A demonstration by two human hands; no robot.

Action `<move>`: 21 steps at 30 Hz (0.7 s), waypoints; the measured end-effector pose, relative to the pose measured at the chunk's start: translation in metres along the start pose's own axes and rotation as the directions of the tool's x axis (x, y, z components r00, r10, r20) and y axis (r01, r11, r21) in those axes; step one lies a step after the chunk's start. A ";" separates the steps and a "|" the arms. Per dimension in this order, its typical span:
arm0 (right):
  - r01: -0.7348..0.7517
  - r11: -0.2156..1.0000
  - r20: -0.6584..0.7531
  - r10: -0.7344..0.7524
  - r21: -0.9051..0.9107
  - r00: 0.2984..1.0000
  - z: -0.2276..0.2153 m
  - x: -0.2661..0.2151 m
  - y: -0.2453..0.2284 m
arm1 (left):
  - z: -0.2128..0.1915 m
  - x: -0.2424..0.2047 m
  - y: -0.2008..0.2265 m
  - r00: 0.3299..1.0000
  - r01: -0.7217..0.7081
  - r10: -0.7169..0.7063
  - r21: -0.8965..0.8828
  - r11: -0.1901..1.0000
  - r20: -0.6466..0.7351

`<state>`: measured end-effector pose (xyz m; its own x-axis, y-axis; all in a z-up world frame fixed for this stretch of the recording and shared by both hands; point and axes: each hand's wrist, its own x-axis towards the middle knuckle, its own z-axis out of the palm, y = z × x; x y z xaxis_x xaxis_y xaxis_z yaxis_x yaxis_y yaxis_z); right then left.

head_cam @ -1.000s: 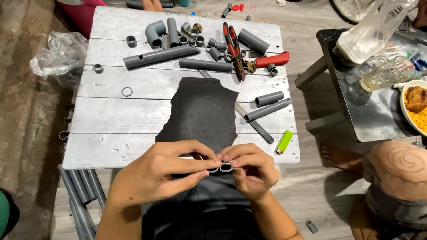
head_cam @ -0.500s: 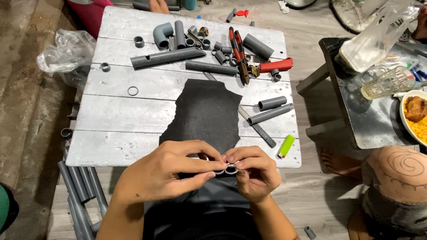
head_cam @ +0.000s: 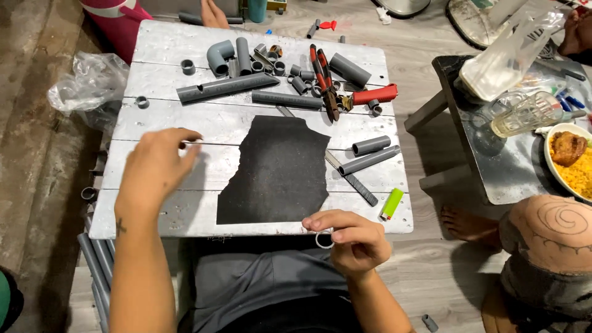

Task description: Sand a piece of material and inspect PVC pipe fittings on a workbench

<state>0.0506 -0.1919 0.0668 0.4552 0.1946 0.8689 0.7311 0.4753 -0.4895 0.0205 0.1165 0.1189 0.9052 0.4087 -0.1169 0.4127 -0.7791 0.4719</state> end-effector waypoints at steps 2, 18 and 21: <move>-0.039 0.998 0.006 0.040 -0.057 0.999 0.001 0.008 0.000 | 0.025 0.028 -0.035 0.997 -0.001 0.010 0.117 0.993 -0.077; 0.012 0.553 0.328 0.476 -0.833 0.816 -0.036 -0.002 0.036 | 0.079 -0.019 -0.019 0.842 -0.353 0.378 0.137 0.926 -0.384; -0.012 0.549 0.348 0.546 -0.835 0.762 -0.027 0.010 0.032 | 0.084 -0.050 0.017 0.834 -0.507 0.479 -0.039 0.861 -0.275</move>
<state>0.0925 -0.1980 0.0574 0.5691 0.7066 0.4205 0.8209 -0.4580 -0.3412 -0.0093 0.0430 0.0598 0.9242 0.0987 0.3690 -0.1076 -0.8596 0.4996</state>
